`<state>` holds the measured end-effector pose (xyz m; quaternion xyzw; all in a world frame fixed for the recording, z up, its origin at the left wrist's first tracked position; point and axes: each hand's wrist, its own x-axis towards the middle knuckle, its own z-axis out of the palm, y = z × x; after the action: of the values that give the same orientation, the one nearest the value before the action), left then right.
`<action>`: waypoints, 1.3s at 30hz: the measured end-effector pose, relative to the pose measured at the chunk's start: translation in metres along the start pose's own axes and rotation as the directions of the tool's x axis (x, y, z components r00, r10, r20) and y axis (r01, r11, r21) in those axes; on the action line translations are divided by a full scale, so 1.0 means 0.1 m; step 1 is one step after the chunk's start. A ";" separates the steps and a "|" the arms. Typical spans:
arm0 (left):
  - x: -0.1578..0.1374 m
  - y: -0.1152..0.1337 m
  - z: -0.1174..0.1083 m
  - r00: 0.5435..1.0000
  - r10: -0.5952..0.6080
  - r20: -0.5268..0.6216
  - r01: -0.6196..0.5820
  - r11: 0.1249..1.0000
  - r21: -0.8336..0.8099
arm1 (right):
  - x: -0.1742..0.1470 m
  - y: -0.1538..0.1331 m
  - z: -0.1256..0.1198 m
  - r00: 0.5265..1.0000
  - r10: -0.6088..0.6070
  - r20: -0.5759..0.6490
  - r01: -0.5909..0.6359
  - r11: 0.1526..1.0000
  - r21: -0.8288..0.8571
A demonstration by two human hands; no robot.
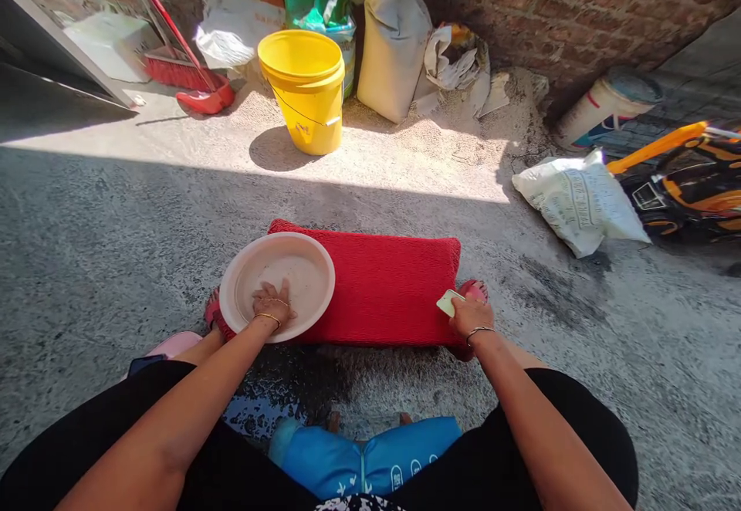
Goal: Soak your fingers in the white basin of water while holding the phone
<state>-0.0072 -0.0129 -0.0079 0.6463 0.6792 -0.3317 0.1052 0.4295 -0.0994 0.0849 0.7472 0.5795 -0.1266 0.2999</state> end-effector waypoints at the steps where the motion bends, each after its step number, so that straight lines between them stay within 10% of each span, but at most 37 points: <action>1: 0.01 0.00 0.01 1.000 -0.005 0.002 0.005 1.000 0.001 | -0.01 -0.18 -0.06 0.998 -0.061 -0.029 0.062 0.998 0.028; 8: 0.11 -0.04 0.11 1.000 -0.002 -0.018 0.002 1.000 0.014 | 0.13 -1.54 -0.24 0.870 -0.480 -0.109 0.492 0.851 0.181; 16: 0.04 0.00 0.06 1.000 -0.005 -0.022 0.005 1.000 -0.002 | 0.24 0.24 0.15 0.998 -0.006 0.055 0.002 0.998 0.069; 19: 0.00 0.01 0.04 0.999 0.004 -0.046 -0.004 1.000 -0.012 | 0.28 0.51 0.03 0.996 0.082 0.023 -0.083 0.996 0.044; 22: -0.01 0.01 0.05 0.998 0.008 -0.057 -0.010 1.000 -0.022 | 0.46 0.11 -0.23 1.000 -0.013 -0.026 0.015 0.996 0.085; 32: 0.08 0.00 0.23 0.998 -0.003 -0.068 -0.001 0.999 -0.052 | 1.20 -2.49 -1.27 0.910 -0.356 -0.210 0.407 0.860 0.308; 36: 0.06 -0.01 0.21 0.998 0.001 -0.059 -0.002 1.000 -0.025 | 1.45 -2.59 -1.27 0.917 -0.365 -0.161 0.398 0.865 0.306; 39: 0.04 -0.01 0.15 0.999 0.004 -0.049 -0.004 1.000 0.006 | 1.62 -2.01 -1.06 0.947 -0.291 -0.138 0.320 0.904 0.284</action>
<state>-0.0131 -0.0185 -0.0208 0.6559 0.6792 -0.3174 0.0875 0.2711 0.1210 0.0206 0.6891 0.6763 -0.2246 0.1313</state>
